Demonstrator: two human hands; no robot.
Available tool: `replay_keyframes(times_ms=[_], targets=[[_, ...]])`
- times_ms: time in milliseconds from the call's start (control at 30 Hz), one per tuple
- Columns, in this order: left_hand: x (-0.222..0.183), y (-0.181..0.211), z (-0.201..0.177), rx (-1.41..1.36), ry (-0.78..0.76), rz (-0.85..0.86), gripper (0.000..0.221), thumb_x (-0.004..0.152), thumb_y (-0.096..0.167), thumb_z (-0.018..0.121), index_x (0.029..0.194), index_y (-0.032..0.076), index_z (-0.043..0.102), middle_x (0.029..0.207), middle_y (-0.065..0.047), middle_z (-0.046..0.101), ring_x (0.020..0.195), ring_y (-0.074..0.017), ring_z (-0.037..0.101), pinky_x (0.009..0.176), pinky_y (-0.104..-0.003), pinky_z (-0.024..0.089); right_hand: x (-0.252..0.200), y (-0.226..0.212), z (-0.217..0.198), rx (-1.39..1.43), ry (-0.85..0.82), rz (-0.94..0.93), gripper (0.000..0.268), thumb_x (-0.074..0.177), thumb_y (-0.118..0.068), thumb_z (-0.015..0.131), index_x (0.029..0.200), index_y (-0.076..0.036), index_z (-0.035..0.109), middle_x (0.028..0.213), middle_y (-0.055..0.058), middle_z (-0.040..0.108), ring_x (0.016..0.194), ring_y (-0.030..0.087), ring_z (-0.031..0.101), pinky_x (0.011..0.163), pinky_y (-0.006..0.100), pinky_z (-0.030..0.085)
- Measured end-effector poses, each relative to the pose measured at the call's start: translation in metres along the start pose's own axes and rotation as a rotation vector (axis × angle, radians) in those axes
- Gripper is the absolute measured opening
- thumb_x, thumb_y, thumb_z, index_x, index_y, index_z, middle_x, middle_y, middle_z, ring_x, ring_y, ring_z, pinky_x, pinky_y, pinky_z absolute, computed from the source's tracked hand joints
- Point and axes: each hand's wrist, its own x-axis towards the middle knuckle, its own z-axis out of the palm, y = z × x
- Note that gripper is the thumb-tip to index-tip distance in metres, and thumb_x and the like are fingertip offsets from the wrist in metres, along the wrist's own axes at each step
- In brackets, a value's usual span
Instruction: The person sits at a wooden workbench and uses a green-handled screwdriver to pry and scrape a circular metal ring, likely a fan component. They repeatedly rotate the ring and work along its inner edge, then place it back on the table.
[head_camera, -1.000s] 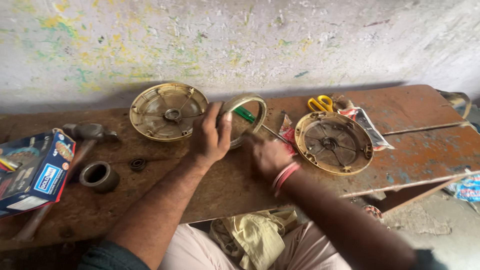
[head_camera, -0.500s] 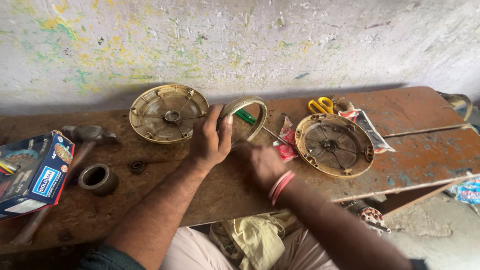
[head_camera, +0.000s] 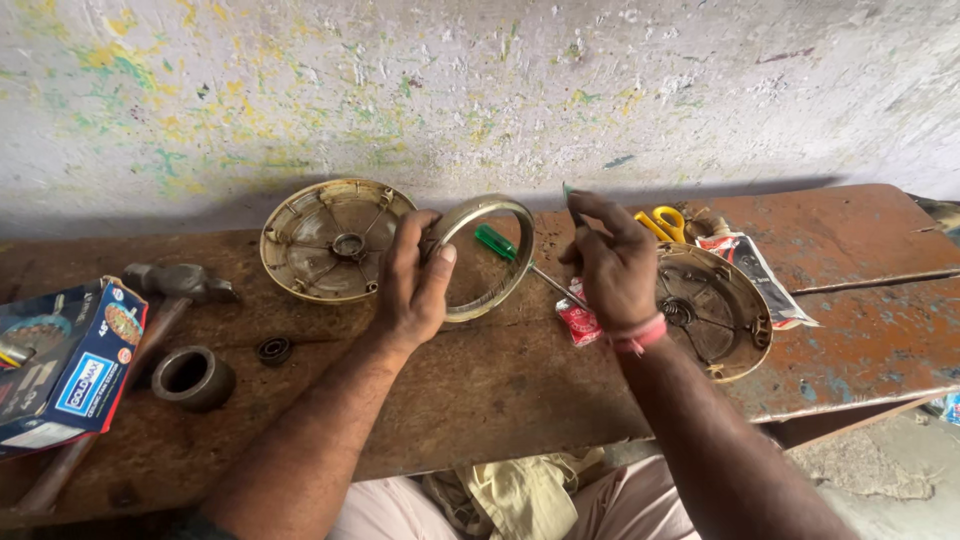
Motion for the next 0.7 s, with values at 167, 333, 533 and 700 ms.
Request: replay_keyframes(times_ms=[167,333,533,700], targets=[[0.003,0.005,-0.007,-0.246,-0.204,-0.161,0.061,0.096,0.049,0.058,0.137,0.004,0.057,0.079,0.002,0.056,0.066,-0.0072,0.055,0.056,-0.027,0.050,0.028,0.028,0.018,-0.226,0.013,-0.179,0.034,0.091,0.011,0.051,0.115,0.001,0.073,0.134,0.021,0.068,0.083,0.018,0.073,0.067,0.027,0.062],[0.000,0.013,-0.008,-0.332,-0.244,-0.303,0.068,0.096,0.051,0.062,0.143,0.004,0.056,0.080,0.001,0.060,0.070,-0.0075,0.057,0.060,-0.027,0.051,0.021,0.042,0.027,-0.058,0.008,0.178,0.035,0.097,0.003,0.045,0.115,0.003,0.074,0.099,0.021,0.078,0.077,0.021,0.077,0.066,0.031,0.064],[0.000,0.009,-0.005,-0.383,-0.251,-0.281,0.061,0.098,0.050,0.058,0.139,0.005,0.060,0.078,0.000,0.058,0.067,-0.0065,0.054,0.058,-0.026,0.047,0.019,0.045,0.020,0.039,0.003,0.060,0.031,0.094,0.002,0.050,0.115,0.006,0.072,0.104,0.014,0.077,0.093,0.015,0.071,0.084,0.026,0.057],[-0.003,-0.003,-0.005,-0.553,-0.321,-0.253,0.045,0.102,0.048,0.058,0.117,0.005,0.061,0.079,-0.001,0.060,0.070,-0.0074,0.056,0.064,-0.027,0.050,0.022,0.047,0.012,-0.056,0.044,0.075,0.035,0.091,0.001,0.050,0.116,0.007,0.074,0.100,0.014,0.077,0.086,0.015,0.069,0.077,0.025,0.055]])
